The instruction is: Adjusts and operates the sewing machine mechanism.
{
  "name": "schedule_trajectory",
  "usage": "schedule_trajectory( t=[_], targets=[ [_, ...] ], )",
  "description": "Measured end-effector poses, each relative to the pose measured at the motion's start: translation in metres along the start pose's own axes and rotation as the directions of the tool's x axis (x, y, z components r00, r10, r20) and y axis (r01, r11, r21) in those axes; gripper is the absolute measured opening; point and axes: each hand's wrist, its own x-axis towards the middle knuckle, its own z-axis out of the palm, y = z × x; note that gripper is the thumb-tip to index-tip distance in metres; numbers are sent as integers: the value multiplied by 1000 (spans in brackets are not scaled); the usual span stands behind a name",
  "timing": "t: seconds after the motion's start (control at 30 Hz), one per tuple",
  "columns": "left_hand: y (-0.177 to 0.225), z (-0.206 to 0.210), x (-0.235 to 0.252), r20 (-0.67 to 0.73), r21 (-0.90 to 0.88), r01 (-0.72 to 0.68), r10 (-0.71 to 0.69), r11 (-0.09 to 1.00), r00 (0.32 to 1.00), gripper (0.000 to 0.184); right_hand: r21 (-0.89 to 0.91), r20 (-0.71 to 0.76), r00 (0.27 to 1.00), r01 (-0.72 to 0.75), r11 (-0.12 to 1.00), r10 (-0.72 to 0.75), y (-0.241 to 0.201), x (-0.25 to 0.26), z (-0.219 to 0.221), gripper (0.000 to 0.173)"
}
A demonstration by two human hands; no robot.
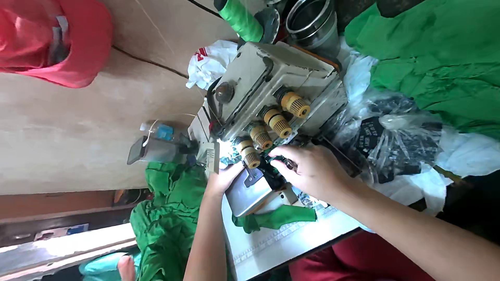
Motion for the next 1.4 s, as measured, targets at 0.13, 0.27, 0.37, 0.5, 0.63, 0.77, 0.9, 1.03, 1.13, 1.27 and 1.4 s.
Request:
schedule_trajectory(
  t=[0.13,0.27,0.37,0.5,0.63,0.77,0.9,1.03,1.13,1.27,1.4],
  targets=[
    [-6,-1,4,17,-28,-48,48,998,999,43,-28,-81,996,32,999,-34,1,9,19,22],
    [-21,-3,11,33,-34,-106,107,994,994,53,-105,-73,997,2,994,-10,-7,12,26,22],
    [-29,-4,15,28,-64,-137,139,988,990,63,-168,-108,994,2,986,-20,-10,13,30,19],
    [-29,-5,16,15,-17,-112,113,994,994,73,-248,-171,983,27,968,-71,-7,13,35,18],
    [-26,-4,15,2,41,-100,100,994,995,68,-214,-161,984,34,976,-70,-5,11,32,18],
    [-21,-4,14,2,99,-83,83,992,997,64,-106,-41,997,54,993,-58,0,2,18,22],
    [-18,-4,12,-3,113,-65,66,991,998,64,62,48,999,-25,998,22,1,-5,6,25],
    [-20,-5,13,-1,87,-103,103,991,995,65,-62,-7,1000,-16,998,15,1,-1,-6,20],
    [-25,-5,14,13,60,-121,121,991,993,65,-232,-51,995,66,970,-80,2,3,-6,16],
    [-26,-5,15,14,15,-136,136,991,991,67,-234,-106,989,78,969,-106,-1,8,0,15],
    [-24,-4,14,3,-3,-145,145,989,989,66,-298,-272,938,131,946,-216,4,13,12,15]
  ],
)
